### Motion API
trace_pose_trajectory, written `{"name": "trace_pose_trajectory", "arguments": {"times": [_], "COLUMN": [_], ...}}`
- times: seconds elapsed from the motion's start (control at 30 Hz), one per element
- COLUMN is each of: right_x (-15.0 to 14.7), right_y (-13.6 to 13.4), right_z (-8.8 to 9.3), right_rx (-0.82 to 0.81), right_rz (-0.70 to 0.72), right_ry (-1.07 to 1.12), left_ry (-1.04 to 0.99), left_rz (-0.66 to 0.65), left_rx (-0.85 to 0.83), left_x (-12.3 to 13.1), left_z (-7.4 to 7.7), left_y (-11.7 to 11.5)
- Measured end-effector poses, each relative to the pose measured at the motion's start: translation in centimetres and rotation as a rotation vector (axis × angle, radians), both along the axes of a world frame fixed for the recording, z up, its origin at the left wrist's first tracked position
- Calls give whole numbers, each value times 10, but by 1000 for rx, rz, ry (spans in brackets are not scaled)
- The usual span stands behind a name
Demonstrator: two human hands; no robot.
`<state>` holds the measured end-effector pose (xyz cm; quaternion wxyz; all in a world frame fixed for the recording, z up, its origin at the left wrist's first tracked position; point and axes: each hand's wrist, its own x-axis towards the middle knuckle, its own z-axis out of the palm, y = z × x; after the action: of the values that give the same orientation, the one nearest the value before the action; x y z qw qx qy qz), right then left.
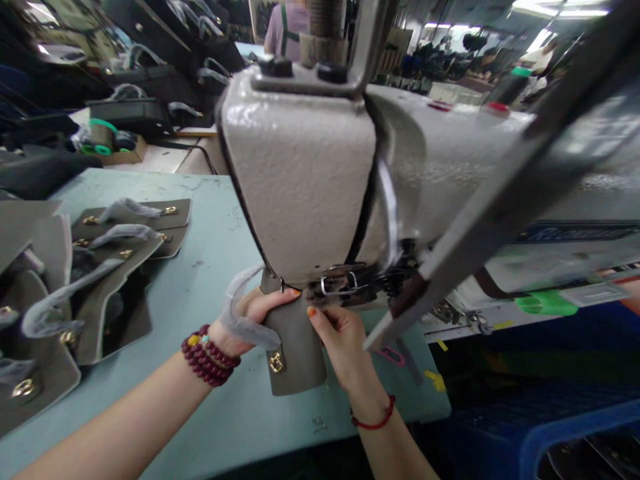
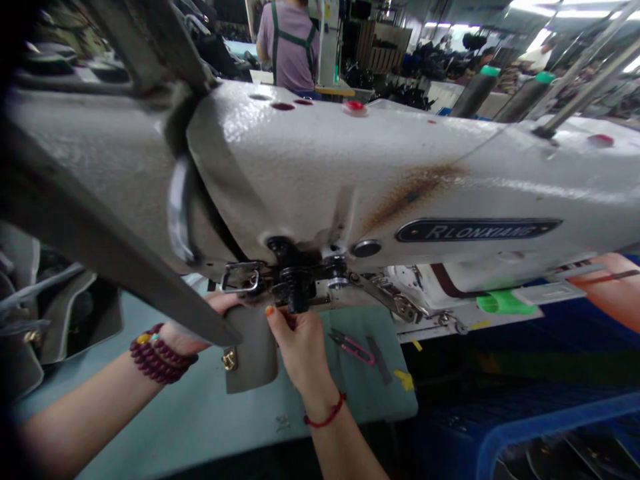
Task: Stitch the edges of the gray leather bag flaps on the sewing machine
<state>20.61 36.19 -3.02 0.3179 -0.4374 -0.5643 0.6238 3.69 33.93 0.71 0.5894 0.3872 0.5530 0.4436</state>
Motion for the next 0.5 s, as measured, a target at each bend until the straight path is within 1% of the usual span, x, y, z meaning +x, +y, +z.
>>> {"name": "trace_pose_trajectory", "arguments": {"times": [0.2,0.4,0.47,0.5], "right_x": [1,-3,6,16], "right_y": [0,-2,-4,-5], "right_z": [7,4,7,11], "right_rx": [-15,20,66,100], "right_rz": [-12,-6,38,51], "right_ry": [-26,-34,-68,-86], "left_ry": [-62,-80,-112,-141], "left_rz": [7,9,27,44], "left_rx": [-79,-104,-115,-127], "left_x": [-1,-1,-1,-1], "left_z": [2,-1,-3,-4], "left_y": [2,2,2,2]}}
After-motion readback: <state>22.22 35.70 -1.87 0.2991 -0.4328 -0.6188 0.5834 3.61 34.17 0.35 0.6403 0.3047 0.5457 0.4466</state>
